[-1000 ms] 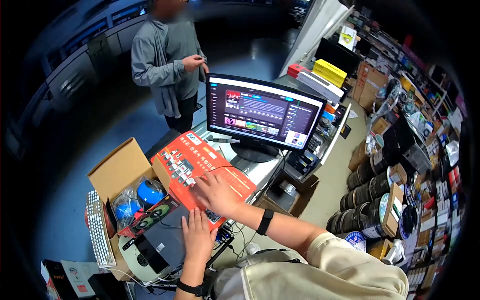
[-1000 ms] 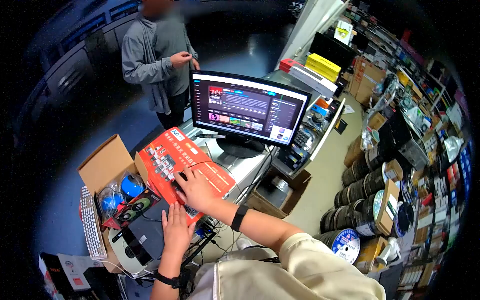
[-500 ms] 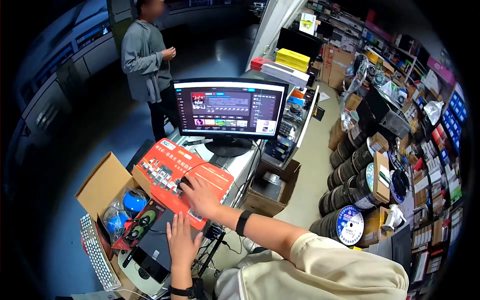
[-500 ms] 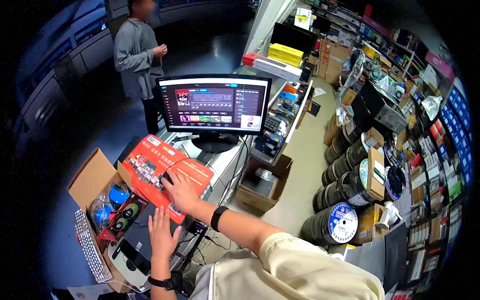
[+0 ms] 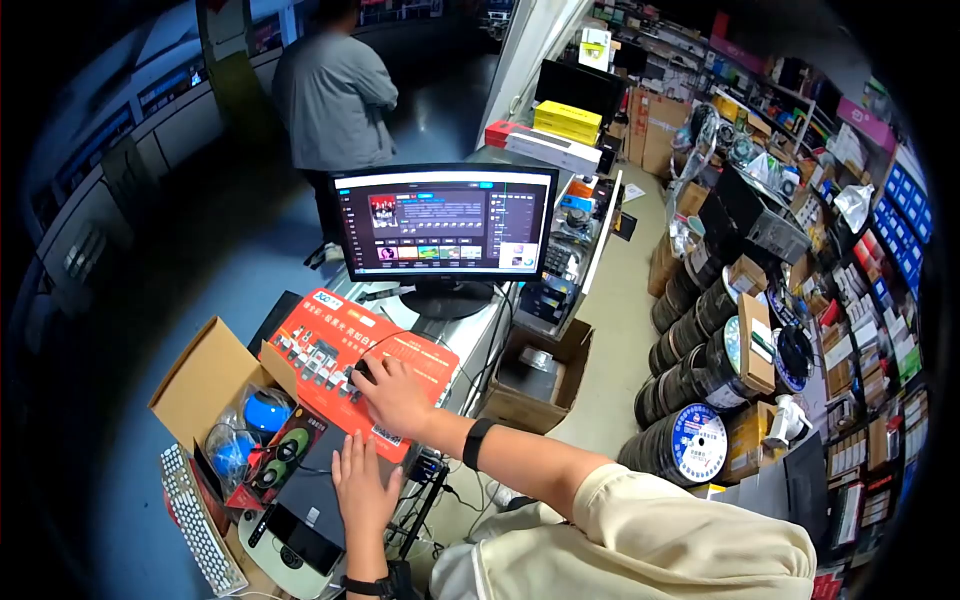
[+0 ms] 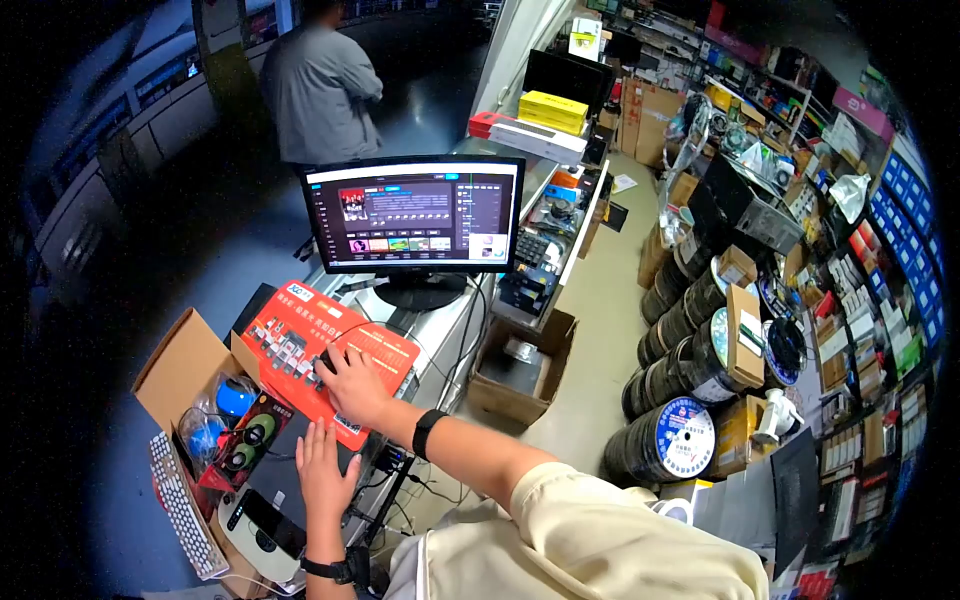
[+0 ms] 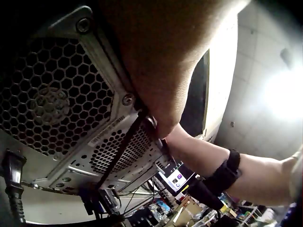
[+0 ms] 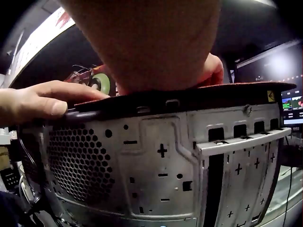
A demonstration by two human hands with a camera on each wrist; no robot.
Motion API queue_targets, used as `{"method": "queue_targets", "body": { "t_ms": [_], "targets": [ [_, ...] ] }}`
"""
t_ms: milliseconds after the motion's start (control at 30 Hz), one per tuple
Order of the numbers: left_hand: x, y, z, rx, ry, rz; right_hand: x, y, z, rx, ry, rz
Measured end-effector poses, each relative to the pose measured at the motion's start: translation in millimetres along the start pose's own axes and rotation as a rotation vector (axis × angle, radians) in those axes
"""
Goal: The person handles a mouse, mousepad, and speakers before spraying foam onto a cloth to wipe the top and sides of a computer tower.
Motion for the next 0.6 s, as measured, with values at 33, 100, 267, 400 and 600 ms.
{"method": "queue_targets", "body": {
  "t_ms": [33,100,267,400,600],
  "targets": [
    [0.3,0.8,0.4,0.001,0.003,-0.001,-0.1,-0.7,0.2,-0.005,0.001,0.004],
    [-0.4,-0.4,2.2,0.004,-0.003,-0.009,1.4,-2.3,0.1,0.032,-0.013,0.075],
    [0.1,0.2,1.1,-0.008,0.0,0.001,-0.4,-1.4,-3.5,0.056,-0.079,0.088],
    [2.6,-0.4,2.9,-0.006,-0.006,0.006,1.2,0.1,-4.4,0.059,-0.086,0.082],
    [2.1,-0.4,1.3,0.007,-0.022,-0.015,2.5,1.3,-6.2,0.048,-0.099,0.069]
  ]
}}
Point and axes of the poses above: each hand's wrist, its own y-axis away from the middle knuckle, its own x-axis out of the palm, z = x × y, the point moved 9 cm from there along -y, towards the middle knuckle, and after that the axes turned 13 degrees about -z, right-handed, at the moved point
